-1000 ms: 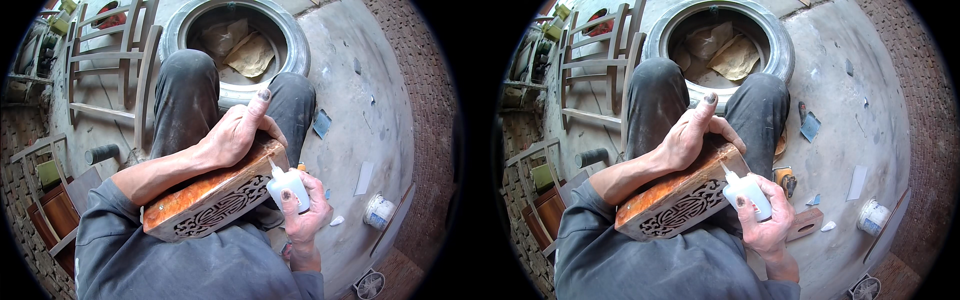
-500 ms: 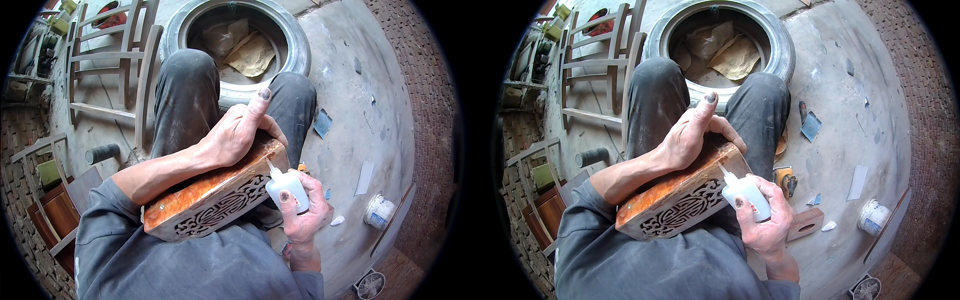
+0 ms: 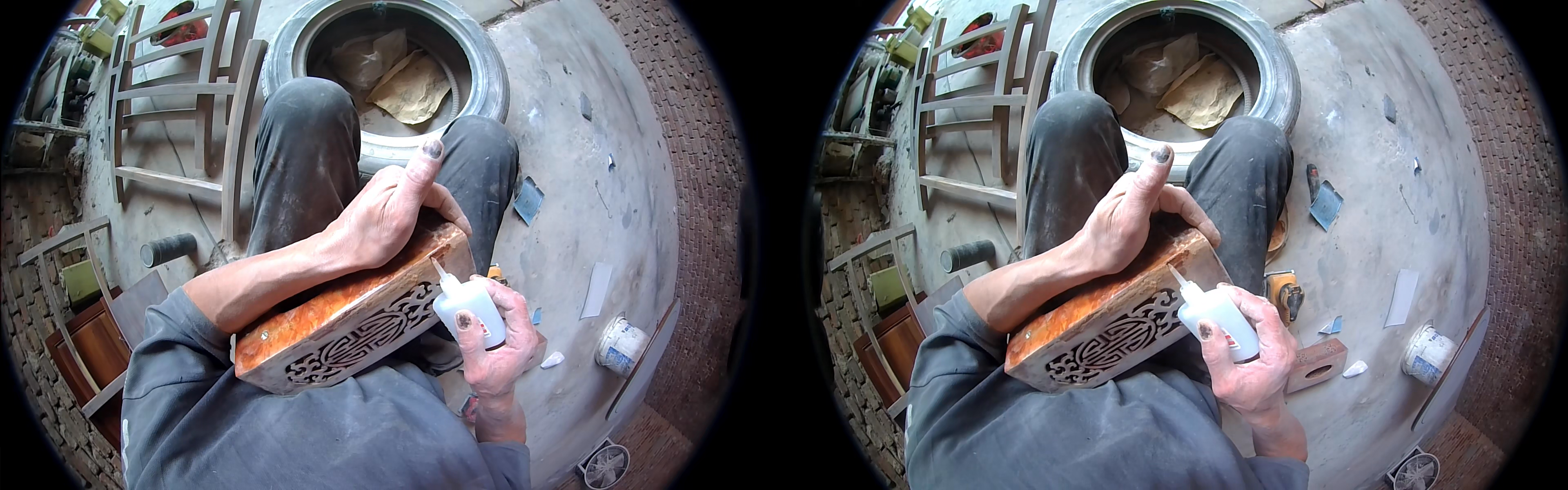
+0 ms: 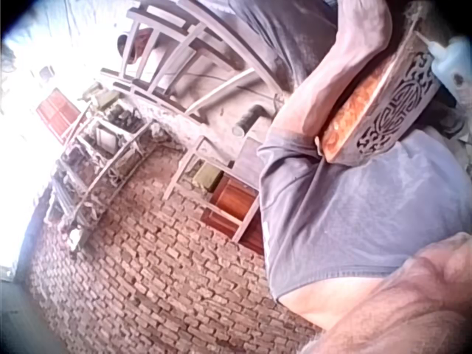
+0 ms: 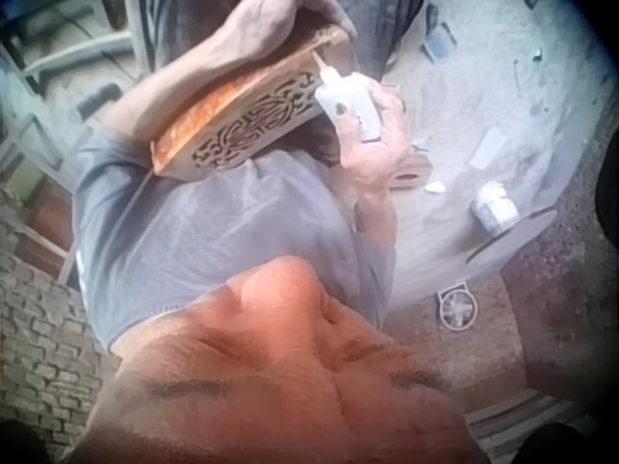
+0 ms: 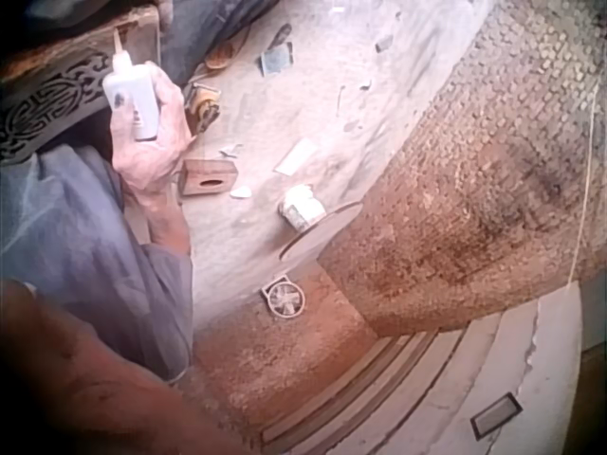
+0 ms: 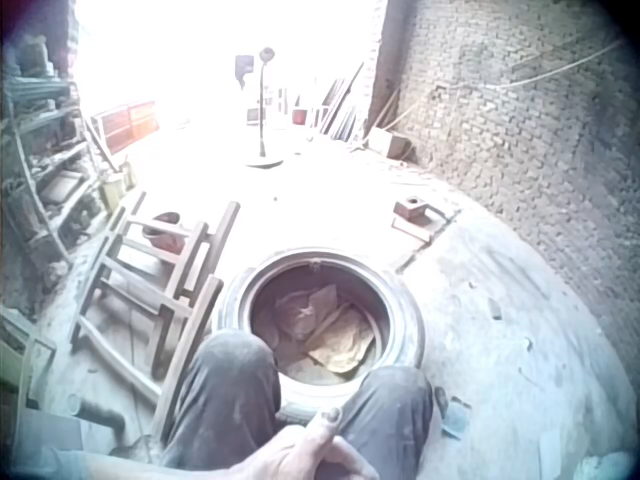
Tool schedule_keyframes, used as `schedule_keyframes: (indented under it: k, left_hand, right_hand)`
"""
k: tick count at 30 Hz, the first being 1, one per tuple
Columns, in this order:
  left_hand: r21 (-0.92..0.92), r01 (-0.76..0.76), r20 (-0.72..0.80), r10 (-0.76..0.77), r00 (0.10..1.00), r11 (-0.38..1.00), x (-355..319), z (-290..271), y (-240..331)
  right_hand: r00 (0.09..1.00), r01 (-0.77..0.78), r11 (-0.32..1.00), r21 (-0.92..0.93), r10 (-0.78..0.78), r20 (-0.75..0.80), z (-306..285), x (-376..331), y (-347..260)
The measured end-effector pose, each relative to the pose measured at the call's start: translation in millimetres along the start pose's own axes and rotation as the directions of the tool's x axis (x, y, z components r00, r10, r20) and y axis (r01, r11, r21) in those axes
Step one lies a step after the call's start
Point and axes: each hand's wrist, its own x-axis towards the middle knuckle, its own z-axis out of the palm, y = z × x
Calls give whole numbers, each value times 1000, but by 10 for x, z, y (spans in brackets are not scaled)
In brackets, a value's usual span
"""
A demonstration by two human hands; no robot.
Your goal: The person sits on the floor and repairs a carved wooden piece. They apply glue into the carved grooves, spread it with a finger, and then use a handheld electric sander to smooth the surface.
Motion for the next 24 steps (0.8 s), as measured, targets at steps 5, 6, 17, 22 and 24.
schedule_keyframes:
  k: [5,6,17,22,24]
  left_hand:
    - [-7,0,-2,0,1000,1000,2,-4,0]
    - [-7,0,-8,0,1000,1000,4,-3,-12]
    - [-35,19,-20,-20,1000,999,10,-2,-20]
    - [-60,36,-10,-36,999,998,8,-6,-9]
    - [-61,26,1,-26,1000,998,9,-9,-5]
  right_hand:
    - [1000,-10,1000,-10,10,8,5,18,-39]
    - [1000,-10,1000,-6,10,8,8,16,-35]
    - [1000,11,1000,-12,-11,19,17,17,-34]
    - [999,43,998,-36,-43,17,27,32,-39]
    - [999,44,998,-44,-43,21,24,31,-44]
